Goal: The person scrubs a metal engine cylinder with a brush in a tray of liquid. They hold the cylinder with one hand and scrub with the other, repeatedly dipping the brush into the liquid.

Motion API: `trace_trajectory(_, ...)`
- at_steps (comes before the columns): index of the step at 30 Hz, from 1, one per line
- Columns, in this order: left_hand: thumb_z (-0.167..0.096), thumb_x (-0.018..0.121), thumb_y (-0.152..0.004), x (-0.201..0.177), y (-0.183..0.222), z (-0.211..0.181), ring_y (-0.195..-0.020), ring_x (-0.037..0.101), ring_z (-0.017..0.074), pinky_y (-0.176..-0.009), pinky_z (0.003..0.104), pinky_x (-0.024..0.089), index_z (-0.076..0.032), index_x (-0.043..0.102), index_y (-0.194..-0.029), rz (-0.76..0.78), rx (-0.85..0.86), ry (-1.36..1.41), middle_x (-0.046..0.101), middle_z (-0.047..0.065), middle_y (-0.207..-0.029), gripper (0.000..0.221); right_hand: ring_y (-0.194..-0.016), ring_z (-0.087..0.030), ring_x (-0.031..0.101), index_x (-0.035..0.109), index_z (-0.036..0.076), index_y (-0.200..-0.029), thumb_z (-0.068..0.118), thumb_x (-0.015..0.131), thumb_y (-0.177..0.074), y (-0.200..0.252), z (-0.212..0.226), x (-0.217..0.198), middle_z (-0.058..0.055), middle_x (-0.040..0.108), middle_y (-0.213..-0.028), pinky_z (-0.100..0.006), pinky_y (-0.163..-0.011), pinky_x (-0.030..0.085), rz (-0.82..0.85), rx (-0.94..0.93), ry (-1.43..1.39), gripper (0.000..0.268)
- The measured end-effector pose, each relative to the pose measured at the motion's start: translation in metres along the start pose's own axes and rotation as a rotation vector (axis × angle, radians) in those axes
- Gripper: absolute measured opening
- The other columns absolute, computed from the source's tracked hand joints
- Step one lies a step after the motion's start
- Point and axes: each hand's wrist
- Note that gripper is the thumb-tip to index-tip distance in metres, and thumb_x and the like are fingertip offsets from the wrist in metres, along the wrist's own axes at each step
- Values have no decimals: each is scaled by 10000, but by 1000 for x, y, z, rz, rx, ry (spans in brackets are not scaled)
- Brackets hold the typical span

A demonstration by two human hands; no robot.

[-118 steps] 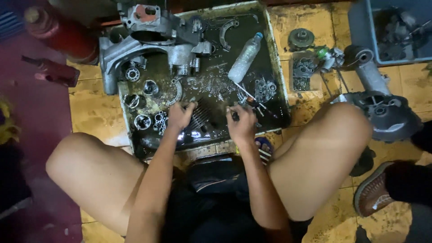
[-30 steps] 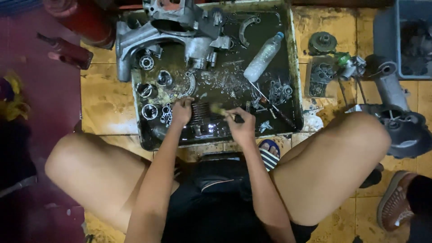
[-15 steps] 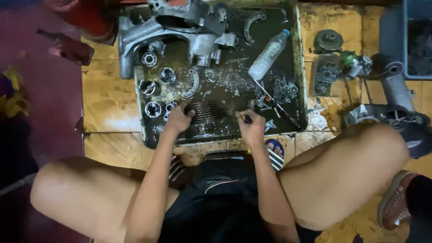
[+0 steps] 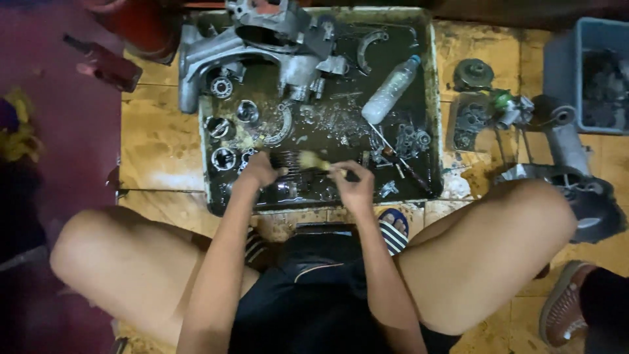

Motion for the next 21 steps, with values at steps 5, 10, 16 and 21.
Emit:
trace_trajectory(5, -360, 776, -902, 9, -27, 12, -1285, 597, 474, -1041, 533, 530, 147, 676, -1220, -1, -23, -1, 654, 352, -1285, 607, -952, -246, 724, 827, 124, -907, 33, 784, -863, -1, 24, 2, -111, 781, -877, -415, -906, 562, 5, 47, 57, 110)
trace_trajectory(10, -402, 788, -869, -5, 6, -3, -1316, 573, 472, -1073, 522, 515, 156, 653, -1262, 75, 13, -37, 621, 348, -1349, 697, -923, -364, 740, 798, 136, -902, 46, 766, -808, 0, -12, 6, -148, 757, -829, -492, -852, 561, -47, 93, 275, 134)
trace_trajectory(16, -264, 757, -886, -6, 19, -14, -1279, 612, 448, -1042, 507, 536, 154, 690, -1185, 70, -10, -91, 671, 341, -1266, 518, -959, -159, 744, 821, 196, -863, 92, 777, -811, -2, 25, 6, -49, 801, -870, -354, -920, 563, 82, 153, 47, 124)
trace_trajectory(21, -465, 812, -826, 12, -18, 11, -1258, 636, 414, -991, 482, 567, 117, 697, -1202, 60, 11, -106, 689, 296, -1263, 703, -855, -279, 763, 805, 110, -867, 7, 670, -858, 3, -7, 10, -148, 768, -791, -368, -855, 570, 34, -102, 117, 170)
Point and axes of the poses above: each hand's wrist, its own y-axis away from the middle knuckle, its own x-axis out of the palm, z = x × y
